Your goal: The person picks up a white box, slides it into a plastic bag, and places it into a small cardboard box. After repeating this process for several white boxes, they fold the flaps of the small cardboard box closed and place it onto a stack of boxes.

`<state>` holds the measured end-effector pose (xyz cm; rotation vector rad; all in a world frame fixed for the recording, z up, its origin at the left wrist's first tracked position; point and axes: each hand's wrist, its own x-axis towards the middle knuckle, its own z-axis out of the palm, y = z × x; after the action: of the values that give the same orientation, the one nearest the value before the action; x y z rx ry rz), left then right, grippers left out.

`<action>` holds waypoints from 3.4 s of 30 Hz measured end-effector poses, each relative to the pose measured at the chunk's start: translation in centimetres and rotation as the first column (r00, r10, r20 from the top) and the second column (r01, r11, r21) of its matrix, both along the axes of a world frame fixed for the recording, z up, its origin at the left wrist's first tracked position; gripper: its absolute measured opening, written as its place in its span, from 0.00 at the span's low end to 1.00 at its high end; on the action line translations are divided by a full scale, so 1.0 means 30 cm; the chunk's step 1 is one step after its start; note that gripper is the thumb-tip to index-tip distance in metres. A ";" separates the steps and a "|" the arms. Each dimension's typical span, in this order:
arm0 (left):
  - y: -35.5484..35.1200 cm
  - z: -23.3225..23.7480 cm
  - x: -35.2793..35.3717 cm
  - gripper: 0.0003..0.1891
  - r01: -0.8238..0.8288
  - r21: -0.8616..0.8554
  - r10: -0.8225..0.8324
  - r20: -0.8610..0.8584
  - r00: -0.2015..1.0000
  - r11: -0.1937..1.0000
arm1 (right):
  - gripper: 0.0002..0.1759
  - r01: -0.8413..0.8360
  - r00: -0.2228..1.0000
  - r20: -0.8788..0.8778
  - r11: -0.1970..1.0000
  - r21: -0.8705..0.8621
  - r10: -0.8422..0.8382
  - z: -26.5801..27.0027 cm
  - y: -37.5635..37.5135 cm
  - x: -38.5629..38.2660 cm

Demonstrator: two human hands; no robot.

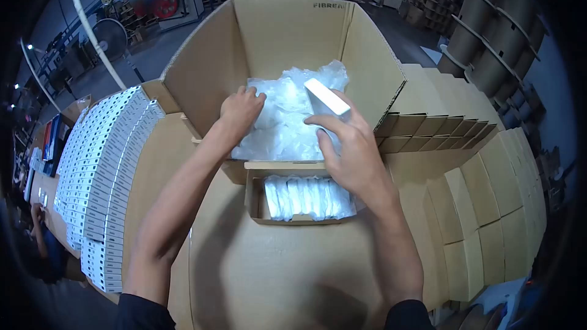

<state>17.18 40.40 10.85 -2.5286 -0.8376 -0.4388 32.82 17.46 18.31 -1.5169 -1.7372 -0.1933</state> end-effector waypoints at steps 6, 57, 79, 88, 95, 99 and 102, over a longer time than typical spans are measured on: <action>0.064 0.053 0.057 0.10 -0.058 -0.381 0.110 0.117 0.987 0.923 | 0.17 -0.076 0.993 -0.098 0.988 -0.134 0.063 -0.065 0.176 0.078; -1.206 -0.049 -0.703 0.14 0.616 -0.423 -0.245 0.656 0.714 0.664 | 0.21 -0.762 -0.257 -0.859 0.640 -0.101 -0.443 -0.452 -0.829 -0.419; -1.345 -0.081 -0.611 0.24 0.256 -0.210 -0.053 0.667 0.743 0.944 | 0.10 -0.095 0.643 -0.751 0.959 -0.268 -0.147 -0.466 -0.881 -0.562; -1.299 -0.047 -0.529 0.18 0.396 -0.323 -0.176 0.539 0.823 0.860 | 0.08 -0.042 0.788 -0.603 0.968 -0.248 -0.120 -0.422 -0.888 -0.559; -1.261 -0.048 -0.496 0.08 0.453 -0.376 -0.138 0.627 0.766 0.808 | 0.08 -0.132 0.807 -0.586 0.945 -0.301 -0.074 -0.391 -0.891 -0.518; -1.224 -0.093 -0.483 0.05 0.395 -0.494 0.028 0.651 0.759 0.775 | 0.10 -0.131 0.879 -0.473 0.918 -0.374 -0.068 -0.391 -0.902 -0.492; -1.217 -0.045 -0.482 0.07 0.407 -0.793 0.344 0.577 0.741 0.453 | 0.11 -0.124 0.901 -0.427 0.897 -0.424 -0.077 -0.390 -0.922 -0.501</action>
<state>2.73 3.89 9.52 -3.4028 -1.6645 -1.3128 17.78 -10.20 6.62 -1.6925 -1.4871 0.5607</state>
